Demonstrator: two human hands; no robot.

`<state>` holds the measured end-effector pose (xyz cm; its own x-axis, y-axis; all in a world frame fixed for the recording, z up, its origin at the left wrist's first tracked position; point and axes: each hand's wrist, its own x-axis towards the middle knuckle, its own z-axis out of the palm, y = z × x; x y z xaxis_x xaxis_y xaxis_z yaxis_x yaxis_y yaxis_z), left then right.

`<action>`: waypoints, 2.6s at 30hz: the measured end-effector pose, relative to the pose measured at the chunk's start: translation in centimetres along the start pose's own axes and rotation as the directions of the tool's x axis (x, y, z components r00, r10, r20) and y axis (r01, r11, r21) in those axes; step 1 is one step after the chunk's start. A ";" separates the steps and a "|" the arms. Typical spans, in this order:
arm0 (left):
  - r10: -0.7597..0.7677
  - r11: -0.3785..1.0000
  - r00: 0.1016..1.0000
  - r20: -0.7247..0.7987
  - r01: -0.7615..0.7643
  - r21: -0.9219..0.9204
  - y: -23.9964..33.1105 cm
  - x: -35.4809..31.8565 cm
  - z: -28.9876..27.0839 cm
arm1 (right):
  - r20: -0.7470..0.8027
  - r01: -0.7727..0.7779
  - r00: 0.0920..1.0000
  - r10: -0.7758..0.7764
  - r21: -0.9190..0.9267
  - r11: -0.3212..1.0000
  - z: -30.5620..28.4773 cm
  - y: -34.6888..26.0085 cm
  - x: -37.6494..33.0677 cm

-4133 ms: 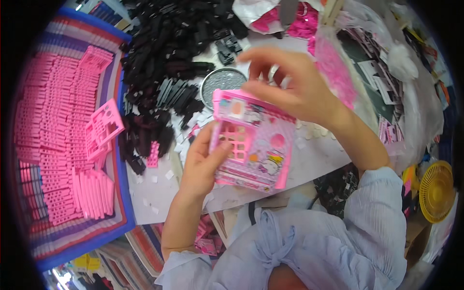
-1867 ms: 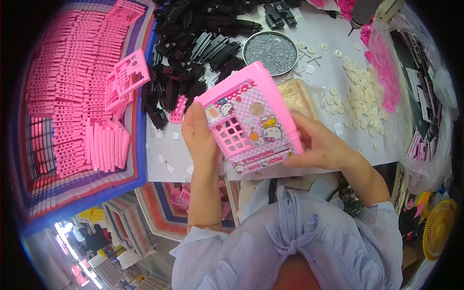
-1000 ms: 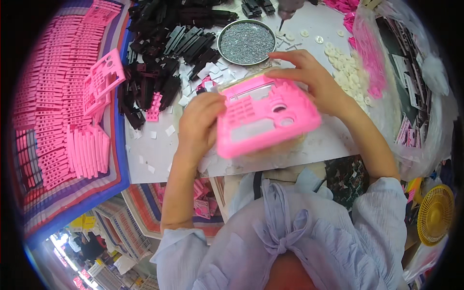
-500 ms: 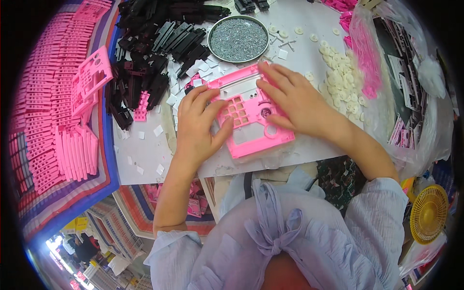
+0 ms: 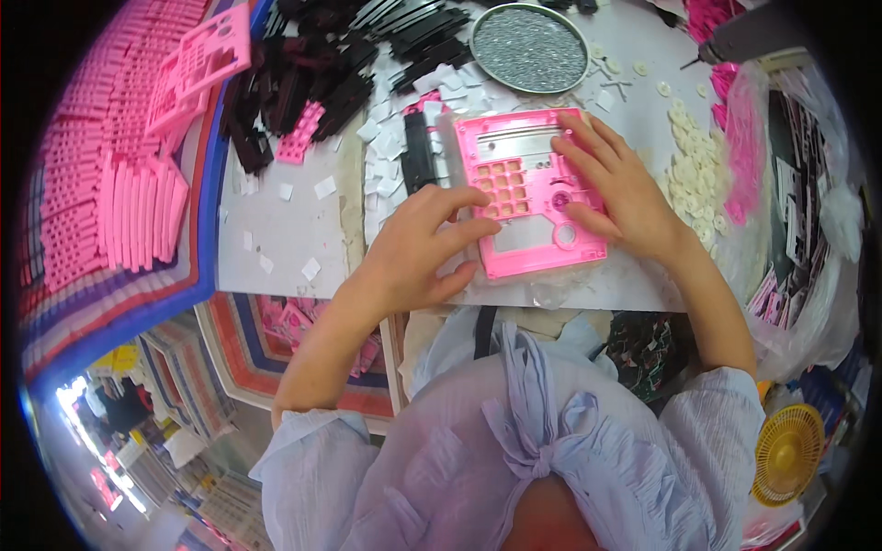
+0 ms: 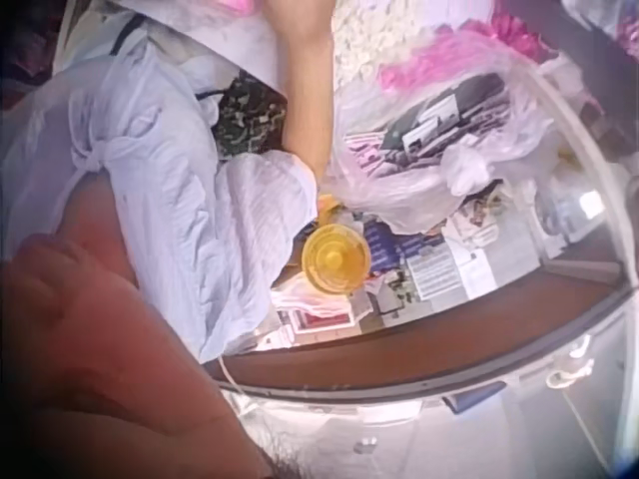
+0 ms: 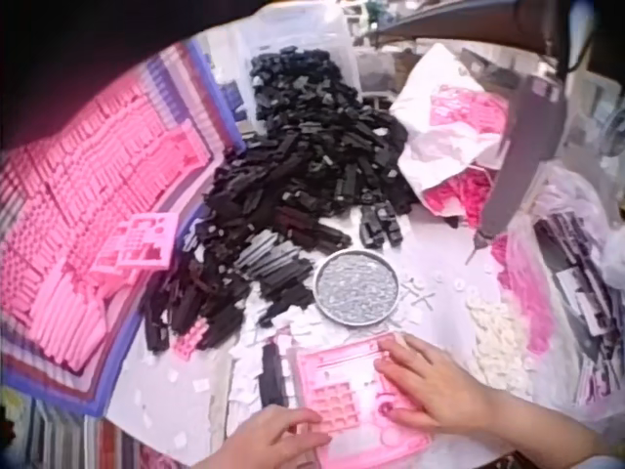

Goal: Assemble a plastic toy bank by installing electronic components and fastening them with an electric screwdriver.

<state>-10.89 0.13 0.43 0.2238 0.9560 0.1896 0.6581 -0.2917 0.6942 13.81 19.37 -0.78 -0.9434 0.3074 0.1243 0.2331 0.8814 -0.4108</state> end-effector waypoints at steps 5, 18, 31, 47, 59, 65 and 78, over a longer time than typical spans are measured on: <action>0.182 0.983 0.983 -0.038 -0.181 0.022 -1.4 0.9 0.1 | -0.005 0.003 1.000 -0.002 0.147 0.989 0.2 0.2 0.4; 0.226 0.973 0.942 0.249 -0.232 -0.006 -1.3 3.0 -2.4 | 0.022 -0.053 0.998 0.054 -0.053 0.997 0.8 -0.5 0.2; 0.146 0.974 0.986 -0.082 -0.129 0.185 0.4 5.4 1.5 | -0.032 -0.633 0.774 0.632 0.004 0.775 -3.3 6.5 -2.6; 0.070 0.972 0.997 -0.011 -0.066 0.226 0.5 4.8 3.3 | 0.039 0.016 0.999 -0.008 -0.211 0.977 -0.7 -2.7 2.2; 0.062 0.988 0.996 -0.070 -0.051 0.148 0.0 6.4 1.7 | 0.082 -0.184 0.974 0.211 -0.258 0.948 -0.5 -4.5 2.5; -0.085 0.921 0.961 -0.264 0.177 0.347 -5.1 15.7 -1.0 | 0.056 -0.220 0.969 0.240 -0.244 0.944 -0.5 -4.8 2.7; -0.019 0.787 0.992 -0.124 0.091 0.611 -8.6 20.4 0.1 | -0.765 0.352 0.496 0.410 0.609 0.710 -11.9 3.1 7.7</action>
<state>-11.93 22.09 -1.71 0.1208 0.9577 0.2611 0.9771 -0.1611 0.1391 10.08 28.73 9.62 -0.1924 0.7883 0.5844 -0.3103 0.5161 -0.7984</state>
